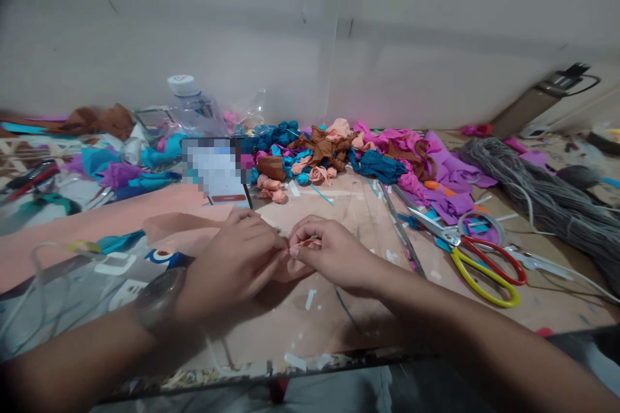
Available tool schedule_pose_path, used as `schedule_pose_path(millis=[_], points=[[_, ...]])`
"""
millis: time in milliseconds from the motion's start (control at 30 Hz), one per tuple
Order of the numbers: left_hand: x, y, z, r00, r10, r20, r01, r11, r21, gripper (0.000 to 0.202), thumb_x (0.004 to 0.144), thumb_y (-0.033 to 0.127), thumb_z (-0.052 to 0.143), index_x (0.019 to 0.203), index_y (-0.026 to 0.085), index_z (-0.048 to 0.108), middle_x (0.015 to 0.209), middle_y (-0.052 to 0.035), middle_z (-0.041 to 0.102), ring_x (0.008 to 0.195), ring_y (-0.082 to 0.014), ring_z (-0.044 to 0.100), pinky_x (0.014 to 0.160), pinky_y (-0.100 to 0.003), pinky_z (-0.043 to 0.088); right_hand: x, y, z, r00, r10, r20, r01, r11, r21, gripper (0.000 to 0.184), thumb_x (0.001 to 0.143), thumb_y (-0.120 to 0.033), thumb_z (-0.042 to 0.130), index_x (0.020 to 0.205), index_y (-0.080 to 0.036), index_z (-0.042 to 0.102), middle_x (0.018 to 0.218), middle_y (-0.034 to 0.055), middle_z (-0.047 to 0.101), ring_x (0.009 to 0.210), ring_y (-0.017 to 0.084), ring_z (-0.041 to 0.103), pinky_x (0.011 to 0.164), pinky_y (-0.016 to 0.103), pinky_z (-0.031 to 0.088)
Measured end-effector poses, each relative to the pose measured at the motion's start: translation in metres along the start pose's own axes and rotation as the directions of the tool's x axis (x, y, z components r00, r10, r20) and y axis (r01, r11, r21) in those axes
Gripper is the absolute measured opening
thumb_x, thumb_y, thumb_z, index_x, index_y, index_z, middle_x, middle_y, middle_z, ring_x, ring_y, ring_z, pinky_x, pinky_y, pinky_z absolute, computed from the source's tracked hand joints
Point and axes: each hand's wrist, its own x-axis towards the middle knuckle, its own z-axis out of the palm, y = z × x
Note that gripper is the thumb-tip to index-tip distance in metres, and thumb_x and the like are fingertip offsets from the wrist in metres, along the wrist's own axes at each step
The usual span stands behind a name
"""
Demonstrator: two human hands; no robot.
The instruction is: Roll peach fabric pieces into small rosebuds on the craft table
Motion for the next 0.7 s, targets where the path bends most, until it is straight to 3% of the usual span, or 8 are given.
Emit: schedule_pose_path(millis=[200,433,600,700], points=[[0.0,0.001,0.001,1.0,0.001,0.012,-0.001,1.0,0.019,0.028,0.1,0.026,0.045,0.078,0.017,0.061,0.078,-0.0042,0.064,0.078,-0.0186,0.053,0.086,-0.04,0.034,-0.002,0.002,0.001,0.999,0.003,0.042,0.001,0.996,-0.087,0.008,0.088,-0.021,0.062,0.083,-0.018,0.067,0.096,0.0046,0.063,0.09,0.017,0.059,0.083,0.031,0.049],[-0.001,0.001,0.0,0.998,-0.035,0.047,0.036,0.999,-0.022,0.026,0.101,0.031,0.045,0.088,0.019,0.064,0.082,-0.0042,0.067,0.083,-0.0201,0.055,0.089,-0.041,0.033,-0.007,0.004,0.009,0.996,0.043,0.073,-0.046,0.998,0.042,0.023,0.096,-0.037,0.056,0.084,-0.018,0.06,0.084,0.0023,0.055,0.078,0.015,0.052,0.072,0.026,0.048],[-0.001,0.002,-0.001,0.997,-0.052,0.051,0.054,0.998,-0.025,0.028,0.102,0.031,0.043,0.088,0.018,0.064,0.083,-0.0044,0.066,0.083,-0.0203,0.054,0.09,-0.042,0.033,-0.006,0.003,0.009,0.995,0.078,0.066,-0.086,0.988,0.131,0.021,0.092,-0.034,0.06,0.079,-0.018,0.056,0.081,0.0007,0.054,0.072,0.013,0.049,0.066,0.024,0.042],[-0.001,0.001,-0.001,0.997,-0.054,0.052,0.056,0.998,-0.042,0.028,0.101,0.031,0.043,0.087,0.019,0.064,0.081,-0.0037,0.065,0.082,-0.0203,0.053,0.089,-0.041,0.033,-0.004,-0.002,0.005,0.998,0.024,0.061,-0.026,0.999,0.041,0.013,0.09,-0.027,0.062,0.08,-0.018,0.06,0.088,0.0016,0.057,0.08,0.014,0.054,0.073,0.026,0.044]])
